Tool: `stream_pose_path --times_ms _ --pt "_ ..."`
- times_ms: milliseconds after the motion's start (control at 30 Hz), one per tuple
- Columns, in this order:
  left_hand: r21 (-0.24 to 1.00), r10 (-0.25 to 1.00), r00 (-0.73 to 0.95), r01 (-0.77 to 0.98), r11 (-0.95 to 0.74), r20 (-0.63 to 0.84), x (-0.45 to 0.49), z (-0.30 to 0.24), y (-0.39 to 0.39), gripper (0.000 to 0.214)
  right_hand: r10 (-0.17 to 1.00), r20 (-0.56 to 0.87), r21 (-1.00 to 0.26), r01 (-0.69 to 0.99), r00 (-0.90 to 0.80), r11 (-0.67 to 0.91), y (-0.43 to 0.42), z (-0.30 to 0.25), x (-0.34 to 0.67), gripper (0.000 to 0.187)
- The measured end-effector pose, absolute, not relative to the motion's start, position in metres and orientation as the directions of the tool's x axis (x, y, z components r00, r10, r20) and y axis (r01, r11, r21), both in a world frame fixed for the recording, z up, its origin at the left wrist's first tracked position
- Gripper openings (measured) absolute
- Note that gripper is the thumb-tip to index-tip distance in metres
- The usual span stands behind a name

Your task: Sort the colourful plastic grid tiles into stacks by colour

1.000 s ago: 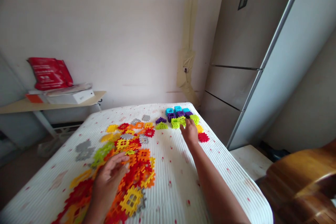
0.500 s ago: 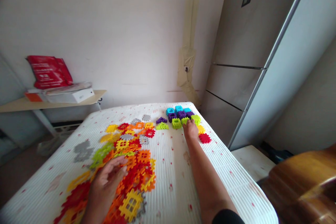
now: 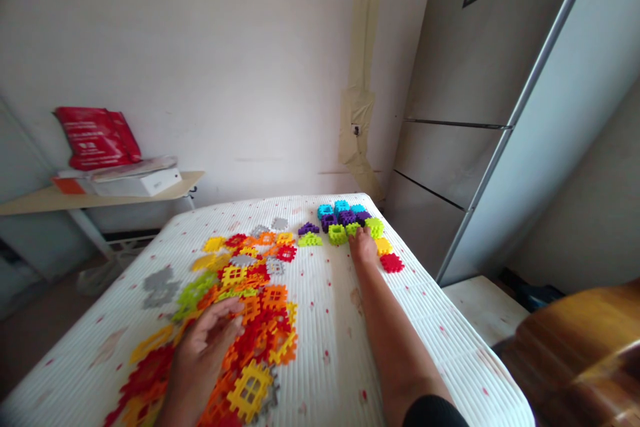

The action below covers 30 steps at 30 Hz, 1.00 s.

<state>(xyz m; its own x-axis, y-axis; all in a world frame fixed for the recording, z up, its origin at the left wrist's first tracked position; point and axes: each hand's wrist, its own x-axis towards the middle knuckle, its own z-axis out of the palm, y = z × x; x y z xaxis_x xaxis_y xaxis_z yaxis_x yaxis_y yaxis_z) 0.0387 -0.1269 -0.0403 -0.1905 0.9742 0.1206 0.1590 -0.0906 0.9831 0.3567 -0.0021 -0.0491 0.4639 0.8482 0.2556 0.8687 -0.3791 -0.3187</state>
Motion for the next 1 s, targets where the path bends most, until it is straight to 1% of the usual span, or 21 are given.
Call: stream_pose_path --times_ms 333,433,533,600,700,767,1000 --pt "0.987 0.976 -0.186 0.136 -0.088 0.113 0.037 -0.047 -0.126 0.045 0.848 0.253 -0.338 0.864 0.465 -0.373 0.001 -0.050 0.356 0.029" --pt "0.989 0.978 -0.186 0.123 -0.076 0.099 0.037 -0.045 -0.126 0.046 0.844 0.292 -0.322 0.877 0.450 -0.357 -0.003 -0.050 0.355 0.031" --pt "0.991 0.977 -0.194 0.115 -0.069 0.090 0.038 -0.043 -0.126 0.047 0.804 0.344 -0.287 0.870 0.485 -0.402 -0.009 -0.052 0.356 0.031" --pt "0.992 0.976 -0.200 0.102 -0.069 0.089 0.038 -0.042 -0.127 0.048 0.788 0.333 -0.263 0.854 0.517 -0.449 -0.013 -0.056 0.357 0.030" --pt "0.995 0.977 -0.198 0.085 -0.058 0.074 0.038 -0.041 -0.127 0.050 0.800 0.275 -0.234 0.844 0.534 -0.483 -0.015 -0.061 0.359 0.029" --pt "0.995 0.979 -0.191 0.088 -0.052 0.068 0.037 -0.041 -0.127 0.050 0.811 0.256 -0.233 0.848 0.526 -0.477 -0.015 -0.063 0.359 0.030" --pt "0.993 0.980 -0.184 0.107 -0.057 0.076 0.037 -0.041 -0.124 0.050 0.835 0.275 -0.235 0.876 0.476 -0.422 -0.013 -0.066 0.355 0.031"
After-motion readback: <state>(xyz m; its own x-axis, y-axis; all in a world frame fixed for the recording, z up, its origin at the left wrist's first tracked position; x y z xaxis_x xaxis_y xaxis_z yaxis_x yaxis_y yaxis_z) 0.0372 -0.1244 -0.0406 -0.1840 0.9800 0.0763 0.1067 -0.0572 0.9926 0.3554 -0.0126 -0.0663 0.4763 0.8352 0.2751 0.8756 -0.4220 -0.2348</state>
